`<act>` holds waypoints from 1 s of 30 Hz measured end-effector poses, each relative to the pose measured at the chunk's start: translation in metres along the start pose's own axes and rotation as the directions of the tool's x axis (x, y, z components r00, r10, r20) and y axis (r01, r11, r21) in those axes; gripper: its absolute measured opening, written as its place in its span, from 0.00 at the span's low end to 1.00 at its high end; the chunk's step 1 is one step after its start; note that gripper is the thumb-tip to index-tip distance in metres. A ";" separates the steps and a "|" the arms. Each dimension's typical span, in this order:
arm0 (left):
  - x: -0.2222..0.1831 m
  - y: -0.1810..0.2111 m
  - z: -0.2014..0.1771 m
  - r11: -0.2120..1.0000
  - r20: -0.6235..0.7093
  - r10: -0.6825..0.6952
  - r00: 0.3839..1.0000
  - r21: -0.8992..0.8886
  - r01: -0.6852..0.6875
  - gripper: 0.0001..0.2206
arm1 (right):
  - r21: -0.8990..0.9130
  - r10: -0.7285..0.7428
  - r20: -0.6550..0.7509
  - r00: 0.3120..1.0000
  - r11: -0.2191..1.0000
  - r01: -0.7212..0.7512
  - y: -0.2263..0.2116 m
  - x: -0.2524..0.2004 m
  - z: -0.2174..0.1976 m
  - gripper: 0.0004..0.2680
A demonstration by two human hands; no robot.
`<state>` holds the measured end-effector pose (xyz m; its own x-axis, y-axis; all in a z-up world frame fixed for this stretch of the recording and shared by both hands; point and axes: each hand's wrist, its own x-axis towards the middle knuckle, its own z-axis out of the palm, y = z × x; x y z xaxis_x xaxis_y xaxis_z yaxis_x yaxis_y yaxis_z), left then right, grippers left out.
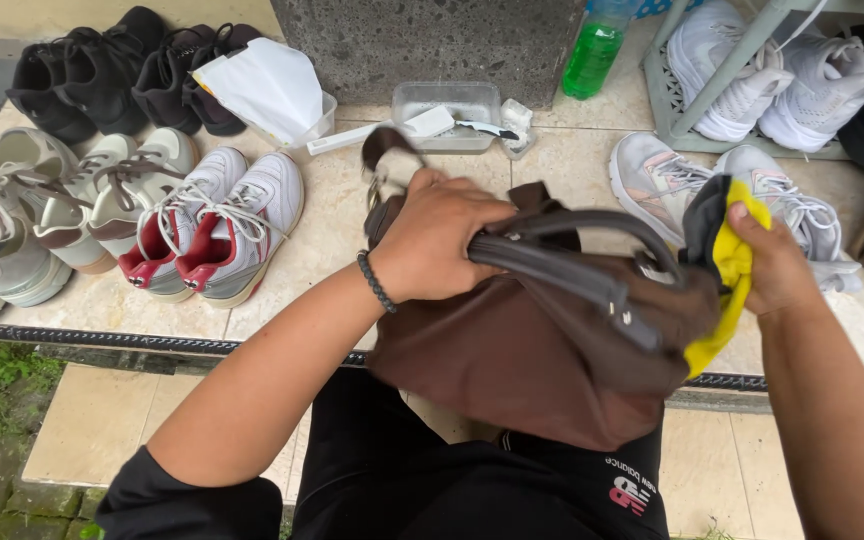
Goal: Cleaning a brown leather bag using a cloth and a brush with cleaning solution
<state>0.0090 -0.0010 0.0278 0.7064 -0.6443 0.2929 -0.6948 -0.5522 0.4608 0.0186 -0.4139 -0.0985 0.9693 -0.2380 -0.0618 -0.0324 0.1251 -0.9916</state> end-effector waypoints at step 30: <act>-0.029 0.021 0.057 0.323 -0.002 -0.811 0.585 -0.835 0.445 0.63 | -0.280 -0.049 0.756 0.653 0.877 0.390 -0.010 -0.094 0.162 0.11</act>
<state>-0.0340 -0.0239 -0.0186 0.9770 0.0717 -0.2007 0.2028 -0.0239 0.9789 -0.0329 -0.2372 -0.0644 0.8185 0.5666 0.0945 0.2816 -0.2524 -0.9257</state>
